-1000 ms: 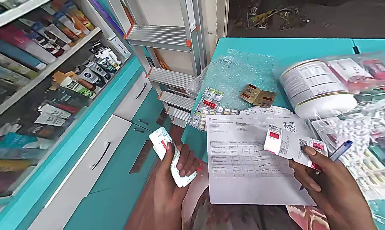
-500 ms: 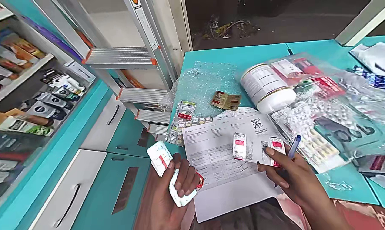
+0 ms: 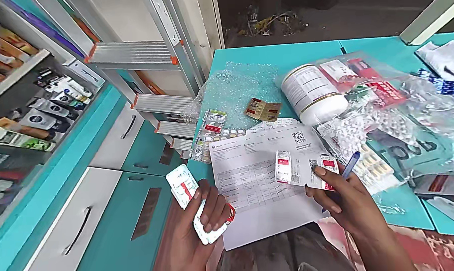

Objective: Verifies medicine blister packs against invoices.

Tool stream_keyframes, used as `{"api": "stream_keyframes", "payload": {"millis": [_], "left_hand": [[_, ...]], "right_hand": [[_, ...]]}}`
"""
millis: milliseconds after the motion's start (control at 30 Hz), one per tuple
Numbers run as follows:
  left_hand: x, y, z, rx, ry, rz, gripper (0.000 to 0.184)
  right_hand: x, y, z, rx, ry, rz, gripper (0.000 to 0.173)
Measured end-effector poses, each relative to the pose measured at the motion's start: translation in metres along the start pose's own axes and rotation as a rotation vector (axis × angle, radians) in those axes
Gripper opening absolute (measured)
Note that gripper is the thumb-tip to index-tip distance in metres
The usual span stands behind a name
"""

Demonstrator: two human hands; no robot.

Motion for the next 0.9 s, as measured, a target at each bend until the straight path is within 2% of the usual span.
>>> {"api": "stream_keyframes", "payload": {"millis": [100, 233, 300, 400, 500, 633, 700, 733, 833, 900], "left_hand": [[0.007, 0.002, -0.008, -0.217, -0.055, -0.021, 0.017], [0.019, -0.012, -0.039, -0.847, -0.096, -0.030, 0.027], [0.019, -0.029, -0.047, -1.024, -0.114, 0.018, 0.035], [0.014, -0.054, -0.050, -0.974, -0.128, 0.073, 0.041], [0.012, -0.057, -0.044, -0.835, -0.056, 0.049, 0.044], [0.009, -0.054, -0.043, -0.699, -0.101, 0.038, 0.046], [0.007, -0.056, -0.039, -0.640, -0.113, 0.059, 0.047], [0.007, -0.057, -0.036, -0.599, -0.122, 0.061, 0.047], [0.008, -0.059, -0.028, -0.432, -0.136, 0.095, 0.044], [0.006, -0.064, -0.026, -0.292, -0.155, 0.132, 0.040]], "right_hand": [[-0.006, -0.005, 0.006, 0.030, 0.030, 0.027, 0.007], [-0.011, -0.010, 0.005, 0.074, 0.020, 0.052, 0.006], [-0.007, -0.011, -0.005, 0.061, -0.004, 0.052, 0.006], [0.003, -0.002, -0.038, 0.010, -0.184, 0.008, 0.007], [0.010, 0.009, -0.065, -0.041, -0.378, -0.026, 0.012], [0.010, 0.012, -0.066, 0.016, -0.396, 0.029, 0.014], [0.011, -0.001, -0.057, 0.233, -0.369, 0.238, 0.010], [0.014, -0.014, -0.055, 0.401, -0.368, 0.411, 0.008], [0.035, -0.049, -0.060, 0.858, -0.380, 0.919, 0.013], [0.046, -0.053, -0.063, 1.059, -0.415, 1.058, 0.022]]}}
Point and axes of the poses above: each hand's wrist, its own x-axis away from the middle knuckle, its own z-axis out of the back of the hand, y = z × x, the point moved 10 cm from there along -x, towards the middle knuckle, and after that the axes turned 13 degrees about z, right-handed, at the moved point
